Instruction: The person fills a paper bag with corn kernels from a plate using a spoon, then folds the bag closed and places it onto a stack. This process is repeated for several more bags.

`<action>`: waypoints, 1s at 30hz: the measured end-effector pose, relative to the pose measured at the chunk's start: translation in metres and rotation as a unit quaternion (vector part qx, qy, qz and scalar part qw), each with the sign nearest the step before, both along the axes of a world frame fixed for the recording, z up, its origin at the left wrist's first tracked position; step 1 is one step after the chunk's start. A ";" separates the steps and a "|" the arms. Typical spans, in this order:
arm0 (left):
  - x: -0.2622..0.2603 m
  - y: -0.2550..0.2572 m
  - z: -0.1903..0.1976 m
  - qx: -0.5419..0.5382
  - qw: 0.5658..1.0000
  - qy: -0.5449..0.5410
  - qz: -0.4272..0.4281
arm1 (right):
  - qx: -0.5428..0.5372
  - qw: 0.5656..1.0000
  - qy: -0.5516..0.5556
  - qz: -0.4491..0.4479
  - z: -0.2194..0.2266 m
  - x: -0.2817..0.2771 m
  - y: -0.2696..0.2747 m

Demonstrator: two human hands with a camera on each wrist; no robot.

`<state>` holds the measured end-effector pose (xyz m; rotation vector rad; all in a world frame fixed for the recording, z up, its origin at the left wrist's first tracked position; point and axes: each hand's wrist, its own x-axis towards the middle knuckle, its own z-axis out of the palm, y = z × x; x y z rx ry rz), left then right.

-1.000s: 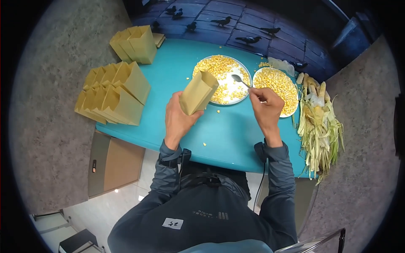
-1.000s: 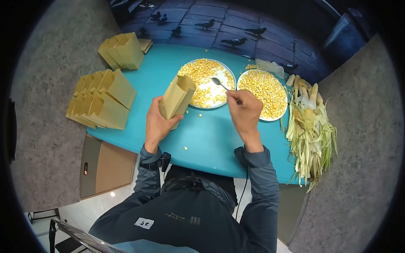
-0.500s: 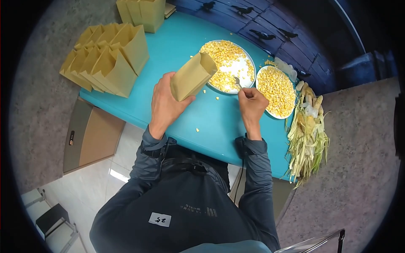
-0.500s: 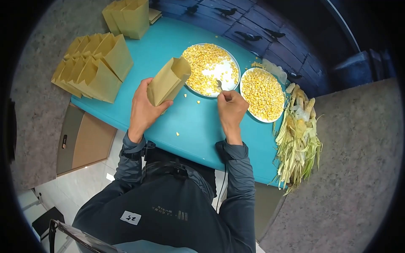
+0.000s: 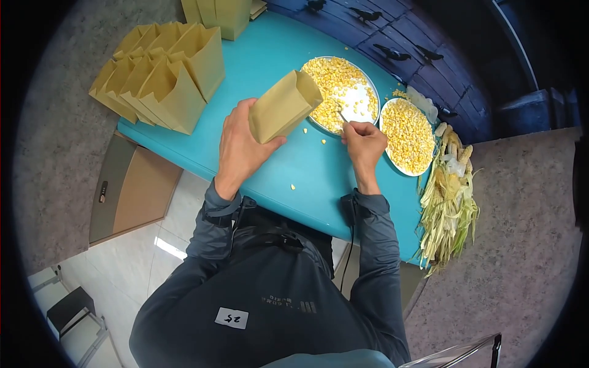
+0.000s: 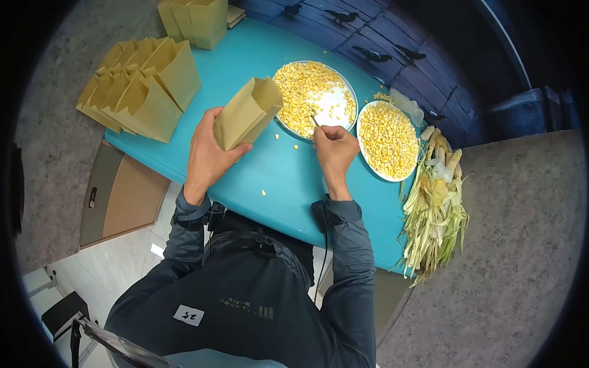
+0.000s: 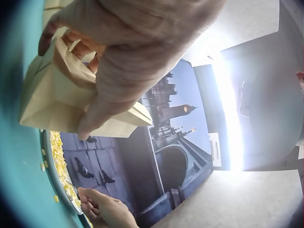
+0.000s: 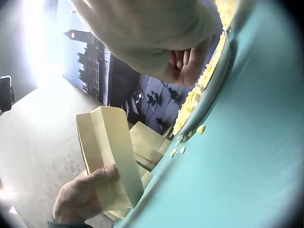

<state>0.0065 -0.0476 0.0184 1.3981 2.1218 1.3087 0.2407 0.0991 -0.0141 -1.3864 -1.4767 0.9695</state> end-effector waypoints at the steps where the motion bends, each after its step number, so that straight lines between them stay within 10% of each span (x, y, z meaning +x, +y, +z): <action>1: 0.001 0.000 0.001 0.001 1.000 0.004 -0.002 | -0.043 0.999 0.030 -0.004 0.003 -0.006 0.003; 10: 0.001 0.005 -0.001 0.004 1.000 0.014 0.004 | -0.166 0.965 0.202 -0.009 0.005 0.014 0.036; 18: 0.022 0.031 0.002 -0.047 0.998 0.037 -0.023 | -0.048 0.978 0.201 0.034 0.072 0.035 0.025; 24: 0.039 0.051 0.005 -0.066 0.997 0.009 -0.048 | 0.150 0.977 0.046 0.143 0.080 0.033 -0.002; 26: 0.041 0.052 0.002 -0.064 0.997 0.008 -0.048 | 0.407 0.896 -0.125 0.127 0.090 0.031 -0.006; 30: 0.037 0.050 -0.013 -0.027 0.999 0.018 -0.044 | 0.256 0.959 -0.117 0.037 0.062 0.053 0.022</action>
